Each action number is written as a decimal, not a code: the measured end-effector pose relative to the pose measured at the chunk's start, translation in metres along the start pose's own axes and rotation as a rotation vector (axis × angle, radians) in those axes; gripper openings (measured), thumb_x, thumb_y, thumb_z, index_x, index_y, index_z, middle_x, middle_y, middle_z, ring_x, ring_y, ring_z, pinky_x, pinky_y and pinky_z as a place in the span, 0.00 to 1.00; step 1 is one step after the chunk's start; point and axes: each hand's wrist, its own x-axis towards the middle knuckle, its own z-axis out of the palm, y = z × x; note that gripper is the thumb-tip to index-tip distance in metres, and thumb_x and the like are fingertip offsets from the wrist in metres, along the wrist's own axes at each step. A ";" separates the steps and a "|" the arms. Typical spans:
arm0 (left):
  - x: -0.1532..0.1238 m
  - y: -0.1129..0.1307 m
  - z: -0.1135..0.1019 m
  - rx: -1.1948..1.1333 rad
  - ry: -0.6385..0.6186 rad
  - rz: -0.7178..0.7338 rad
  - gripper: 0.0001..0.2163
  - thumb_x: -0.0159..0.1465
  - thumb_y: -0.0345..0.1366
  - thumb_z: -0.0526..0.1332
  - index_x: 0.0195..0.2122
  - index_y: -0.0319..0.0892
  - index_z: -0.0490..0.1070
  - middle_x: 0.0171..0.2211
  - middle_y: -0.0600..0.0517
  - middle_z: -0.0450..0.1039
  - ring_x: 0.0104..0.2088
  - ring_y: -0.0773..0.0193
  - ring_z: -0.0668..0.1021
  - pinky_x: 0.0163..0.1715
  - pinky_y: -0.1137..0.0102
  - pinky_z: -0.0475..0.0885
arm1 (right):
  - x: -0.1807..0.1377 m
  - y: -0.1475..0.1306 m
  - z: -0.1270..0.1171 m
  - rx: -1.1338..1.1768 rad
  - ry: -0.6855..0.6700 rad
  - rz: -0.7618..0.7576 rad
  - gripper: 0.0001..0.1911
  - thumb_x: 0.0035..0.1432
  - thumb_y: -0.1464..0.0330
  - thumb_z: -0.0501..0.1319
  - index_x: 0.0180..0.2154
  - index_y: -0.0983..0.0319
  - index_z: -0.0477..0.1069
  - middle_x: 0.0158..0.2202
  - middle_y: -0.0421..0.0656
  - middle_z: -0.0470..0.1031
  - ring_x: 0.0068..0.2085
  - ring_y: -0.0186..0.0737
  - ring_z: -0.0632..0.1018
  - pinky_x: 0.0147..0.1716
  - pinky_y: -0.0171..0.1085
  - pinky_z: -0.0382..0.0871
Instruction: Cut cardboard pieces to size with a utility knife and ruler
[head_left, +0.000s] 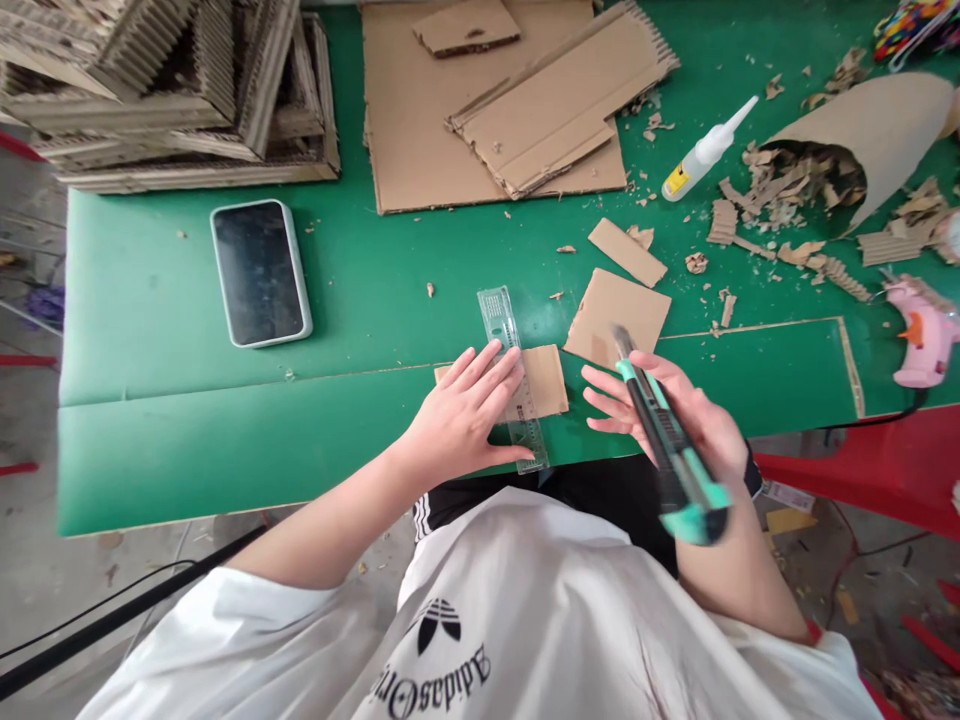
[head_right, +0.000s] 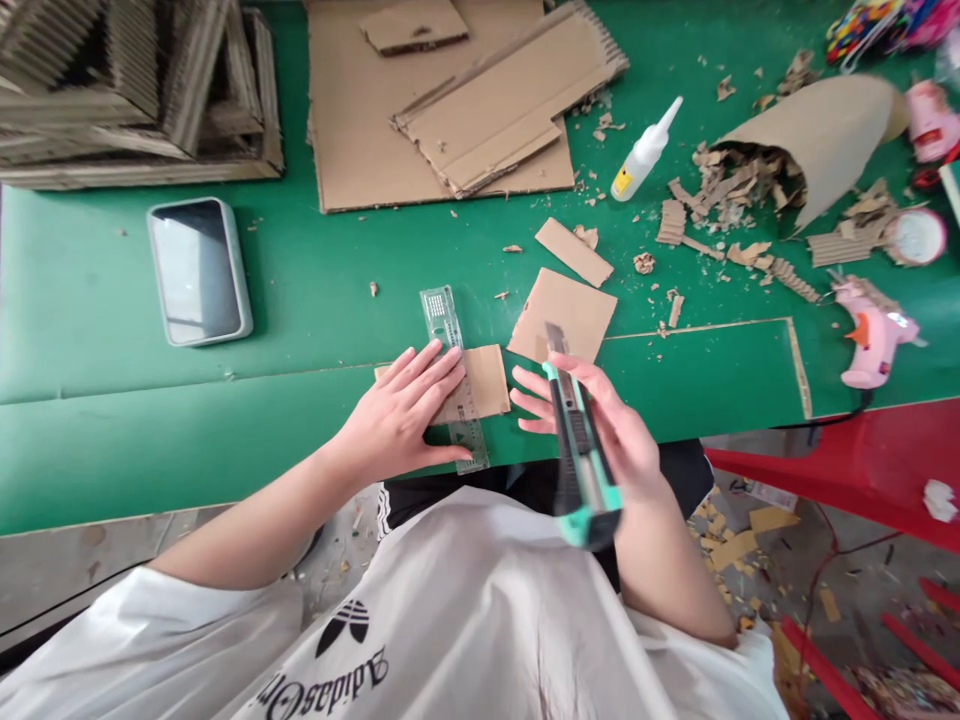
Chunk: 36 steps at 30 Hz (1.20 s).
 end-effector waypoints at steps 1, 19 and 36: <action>0.000 0.000 0.000 -0.004 -0.005 0.000 0.41 0.57 0.63 0.52 0.60 0.30 0.58 0.62 0.36 0.57 0.64 0.44 0.56 0.62 0.52 0.52 | 0.000 -0.002 -0.001 -0.016 0.023 0.021 0.26 0.65 0.58 0.32 0.58 0.54 0.54 0.55 0.51 0.70 0.53 0.47 0.73 0.42 0.51 0.71; -0.001 -0.001 -0.001 0.028 -0.034 0.002 0.41 0.57 0.63 0.53 0.59 0.29 0.59 0.63 0.37 0.54 0.64 0.44 0.56 0.62 0.53 0.52 | -0.010 0.016 0.001 -0.035 0.287 -0.642 0.33 0.42 0.35 0.52 0.35 0.54 0.66 0.13 0.37 0.69 0.15 0.41 0.72 0.23 0.41 0.69; -0.002 -0.003 0.002 -0.032 -0.018 0.015 0.42 0.57 0.63 0.52 0.60 0.29 0.58 0.62 0.38 0.57 0.64 0.43 0.56 0.62 0.52 0.52 | 0.025 0.037 0.058 -0.735 0.519 -0.905 0.14 0.51 0.66 0.60 0.42 0.58 0.68 0.31 0.39 0.78 0.26 0.37 0.78 0.26 0.35 0.74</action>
